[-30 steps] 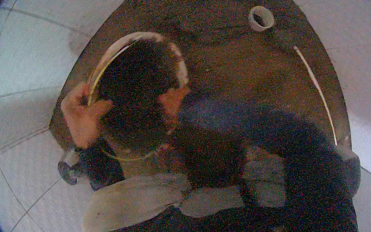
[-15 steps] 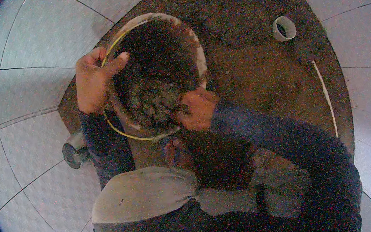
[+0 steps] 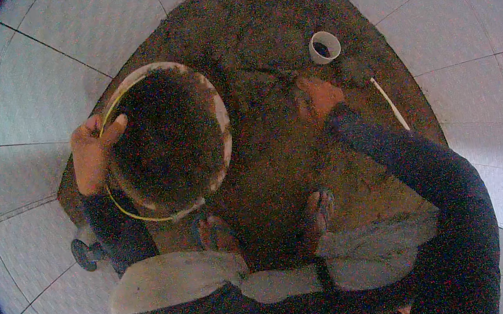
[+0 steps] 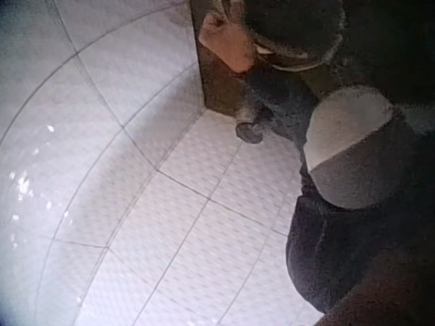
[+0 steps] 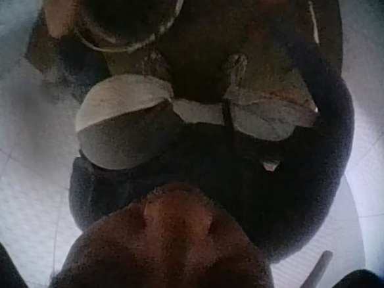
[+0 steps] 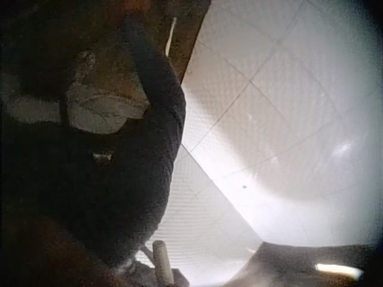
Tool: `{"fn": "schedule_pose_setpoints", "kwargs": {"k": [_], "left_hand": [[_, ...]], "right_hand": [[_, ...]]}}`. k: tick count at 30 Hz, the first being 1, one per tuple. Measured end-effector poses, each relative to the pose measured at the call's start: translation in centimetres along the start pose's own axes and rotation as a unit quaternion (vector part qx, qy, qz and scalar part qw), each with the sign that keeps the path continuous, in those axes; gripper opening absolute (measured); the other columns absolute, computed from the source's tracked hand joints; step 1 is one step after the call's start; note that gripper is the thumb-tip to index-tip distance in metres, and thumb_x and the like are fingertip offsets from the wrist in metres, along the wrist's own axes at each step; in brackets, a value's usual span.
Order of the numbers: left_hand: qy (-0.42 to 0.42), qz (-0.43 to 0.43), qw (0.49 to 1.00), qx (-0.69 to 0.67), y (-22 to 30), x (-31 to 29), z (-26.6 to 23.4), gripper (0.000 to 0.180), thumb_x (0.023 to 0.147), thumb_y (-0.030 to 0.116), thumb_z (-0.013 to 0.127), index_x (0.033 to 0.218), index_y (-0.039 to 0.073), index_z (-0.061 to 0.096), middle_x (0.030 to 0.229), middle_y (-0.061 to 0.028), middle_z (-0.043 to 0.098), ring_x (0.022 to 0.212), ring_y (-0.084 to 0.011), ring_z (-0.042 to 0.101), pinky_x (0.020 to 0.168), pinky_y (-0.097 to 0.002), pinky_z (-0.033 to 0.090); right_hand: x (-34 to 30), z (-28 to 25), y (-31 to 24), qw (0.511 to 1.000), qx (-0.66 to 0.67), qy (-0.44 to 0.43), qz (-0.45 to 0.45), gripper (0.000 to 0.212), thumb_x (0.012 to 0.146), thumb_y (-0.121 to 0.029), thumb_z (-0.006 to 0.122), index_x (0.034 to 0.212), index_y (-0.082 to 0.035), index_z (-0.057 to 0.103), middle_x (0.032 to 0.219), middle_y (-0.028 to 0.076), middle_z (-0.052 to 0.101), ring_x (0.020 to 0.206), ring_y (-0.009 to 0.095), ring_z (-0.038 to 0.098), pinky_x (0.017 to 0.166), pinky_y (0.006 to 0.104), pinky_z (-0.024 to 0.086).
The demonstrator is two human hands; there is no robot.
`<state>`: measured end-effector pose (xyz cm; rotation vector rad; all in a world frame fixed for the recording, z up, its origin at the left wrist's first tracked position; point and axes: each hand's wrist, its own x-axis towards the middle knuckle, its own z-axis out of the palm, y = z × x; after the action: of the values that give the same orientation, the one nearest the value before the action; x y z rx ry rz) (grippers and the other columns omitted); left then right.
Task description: The person scoops wet cement from a bucket using a trowel and spreads it onto the floor of a tiled room. They repeatedly transfer the material from the bucket to the floor and smooth it out to cover the exposed surface.
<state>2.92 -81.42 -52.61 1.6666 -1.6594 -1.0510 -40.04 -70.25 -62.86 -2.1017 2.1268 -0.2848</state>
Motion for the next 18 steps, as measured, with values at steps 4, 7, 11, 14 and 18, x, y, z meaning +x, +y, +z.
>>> {"fn": "schedule_pose_setpoints", "kwargs": {"k": [4, 7, 11, 14, 18], "left_hand": [[0.014, -0.033, 0.996, -0.078, 0.5, -0.6, -0.2, 0.043, 0.078, 0.024, 0.078, 0.058, 0.009, 0.043, 0.059, 0.0066, 0.041, 0.057, -0.0056, 0.034, 0.052, -0.0261, 0.027], [0.022, 0.006, 1.0, 0.014, 0.7, -0.4, 0.1, 0.041, 0.078, 0.022, 0.077, 0.058, 0.009, 0.044, 0.059, 0.0063, 0.041, 0.057, -0.0059, 0.034, 0.052, -0.026, 0.027], [-0.006, 0.006, 1.0, -0.015, -0.4, -0.7, -1.3, 0.039, 0.078, 0.018, 0.076, 0.058, 0.008, 0.044, 0.06, 0.0061, 0.042, 0.057, -0.0061, 0.035, 0.052, -0.0262, 0.027], [-0.04, 0.006, 0.999, 0.008, 0.8, -0.6, -3.1, 0.03, 0.079, 0.015, 0.074, 0.062, 0.007, 0.051, 0.061, 0.005, 0.048, 0.057, -0.0061, 0.041, 0.053, -0.0266, 0.032], [-0.141, -0.041, 0.984, -0.098, 5.1, 0.5, -2.8, 0.013, 0.08, 0.013, 0.072, 0.075, 0.002, 0.066, 0.066, 0.001, 0.061, 0.062, -0.0078, 0.054, 0.057, -0.0288, 0.044]], "right_hand": [[6.6, 0.2, -1.5, 0.984, 0.117, -0.105, 0.082, 0.04, 0.088, -0.03, 0.058, 0.118, -0.003, 0.061, 0.105, 0.023, 0.067, 0.099, 0.04, 0.065, 0.086, 0.0492, 0.053], [7.8, -0.5, -1.6, 0.971, 0.135, -0.155, 0.123, 0.042, 0.088, -0.032, 0.059, 0.119, -0.003, 0.061, 0.109, 0.022, 0.065, 0.102, 0.039, 0.063, 0.089, 0.0473, 0.051], [6.9, -0.9, -1.0, 0.957, 0.024, -0.256, 0.138, 0.045, 0.089, -0.035, 0.061, 0.12, -0.003, 0.062, 0.115, 0.022, 0.062, 0.107, 0.037, 0.061, 0.094, 0.0447, 0.049], [5.0, -6.3, -0.3, 0.94, -0.027, -0.308, 0.145, 0.047, 0.089, -0.037, 0.062, 0.121, -0.004, 0.062, 0.119, 0.022, 0.059, 0.11, 0.035, 0.059, 0.097, 0.0428, 0.047], [3.2, -14.2, -0.2, 0.977, 0.036, -0.209, -0.012, 0.047, 0.089, -0.033, 0.065, 0.124, -0.002, 0.06, 0.123, 0.021, 0.058, 0.114, 0.035, 0.057, 0.101, 0.0424, 0.044]]}}
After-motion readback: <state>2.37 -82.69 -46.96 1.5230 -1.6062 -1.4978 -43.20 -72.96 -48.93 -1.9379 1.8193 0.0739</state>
